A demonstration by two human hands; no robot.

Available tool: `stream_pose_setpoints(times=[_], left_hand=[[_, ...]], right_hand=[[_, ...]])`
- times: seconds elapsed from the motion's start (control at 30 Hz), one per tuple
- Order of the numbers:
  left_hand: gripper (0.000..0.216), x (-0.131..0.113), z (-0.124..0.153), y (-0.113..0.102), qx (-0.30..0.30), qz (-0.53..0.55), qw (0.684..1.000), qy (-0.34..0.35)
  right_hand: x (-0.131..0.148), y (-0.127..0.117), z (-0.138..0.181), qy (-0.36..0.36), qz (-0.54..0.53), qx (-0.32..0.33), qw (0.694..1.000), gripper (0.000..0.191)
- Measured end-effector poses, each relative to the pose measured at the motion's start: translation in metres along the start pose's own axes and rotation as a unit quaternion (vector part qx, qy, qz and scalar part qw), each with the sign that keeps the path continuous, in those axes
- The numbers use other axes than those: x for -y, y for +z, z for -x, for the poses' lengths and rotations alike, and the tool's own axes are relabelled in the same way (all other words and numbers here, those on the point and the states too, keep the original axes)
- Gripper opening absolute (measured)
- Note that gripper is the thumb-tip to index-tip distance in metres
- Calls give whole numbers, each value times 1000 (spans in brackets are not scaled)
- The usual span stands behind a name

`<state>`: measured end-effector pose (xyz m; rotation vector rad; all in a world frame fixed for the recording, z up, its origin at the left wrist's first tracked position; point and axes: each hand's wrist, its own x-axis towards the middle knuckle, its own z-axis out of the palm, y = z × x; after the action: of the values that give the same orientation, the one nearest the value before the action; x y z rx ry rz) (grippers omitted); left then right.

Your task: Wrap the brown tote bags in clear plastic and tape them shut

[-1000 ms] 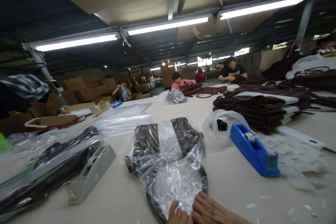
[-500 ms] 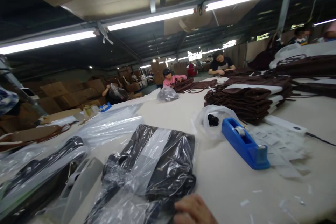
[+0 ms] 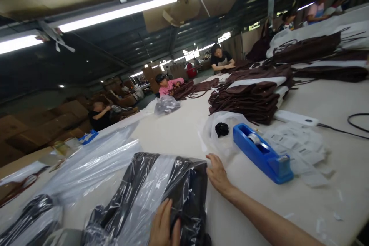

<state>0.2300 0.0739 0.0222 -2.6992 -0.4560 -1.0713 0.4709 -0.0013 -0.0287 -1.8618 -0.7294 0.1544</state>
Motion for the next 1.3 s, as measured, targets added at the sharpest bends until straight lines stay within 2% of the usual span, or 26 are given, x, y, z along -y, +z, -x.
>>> stream_pose_setpoints(times=[0.07,0.17,0.23,0.3,0.4,0.5,0.57,0.63,0.7,0.77,0.8,0.9,1.0,1.1,1.17,1.3], left_hand=[[45,-19,-29,37,43,14,999,-26],[41,-42,-60,85,80,-1,990,-114],[34,-46,-67,104,85,2,981,-174],[31,-42,-65,111,88,42,970,-221],[30,-30,-55,100,124,143,938,-292],[29,-27,-43,74,192,228,882,-365],[29,-31,-39,59,221,249,853,-401],[28,-37,-41,49,241,237,850,-405],[25,-42,-47,46,270,209,859,-382],[22,-47,-56,47,300,186,857,-376],[21,-49,-60,48,311,184,849,-385],[24,-53,-71,55,313,226,811,-439],[34,-56,-74,63,309,299,759,-488],[35,-60,-74,67,326,344,723,-502],[35,-66,-75,64,337,350,731,-479],[37,-83,-73,54,312,307,791,-428]], right_hand=[[3,5,-7,-4,23,34,999,60],[-1,7,-19,15,49,99,994,65],[-6,5,-27,23,43,127,991,57],[-9,2,-32,28,34,150,988,46],[-9,-5,-26,38,14,184,982,35],[-7,-14,-9,47,-6,230,972,27],[-6,-21,5,51,-24,256,965,31],[-5,-28,16,22,-41,245,968,43],[-2,-32,25,-49,-41,201,977,51],[1,-33,29,-102,-36,172,979,50],[2,-32,29,-107,-41,174,978,49],[0,-28,26,-42,-84,203,975,48],[-6,-24,22,34,-147,234,960,46],[-10,-22,21,68,-205,248,944,45],[-10,-22,20,78,-237,247,936,45],[-10,-27,14,146,-319,276,895,35]])
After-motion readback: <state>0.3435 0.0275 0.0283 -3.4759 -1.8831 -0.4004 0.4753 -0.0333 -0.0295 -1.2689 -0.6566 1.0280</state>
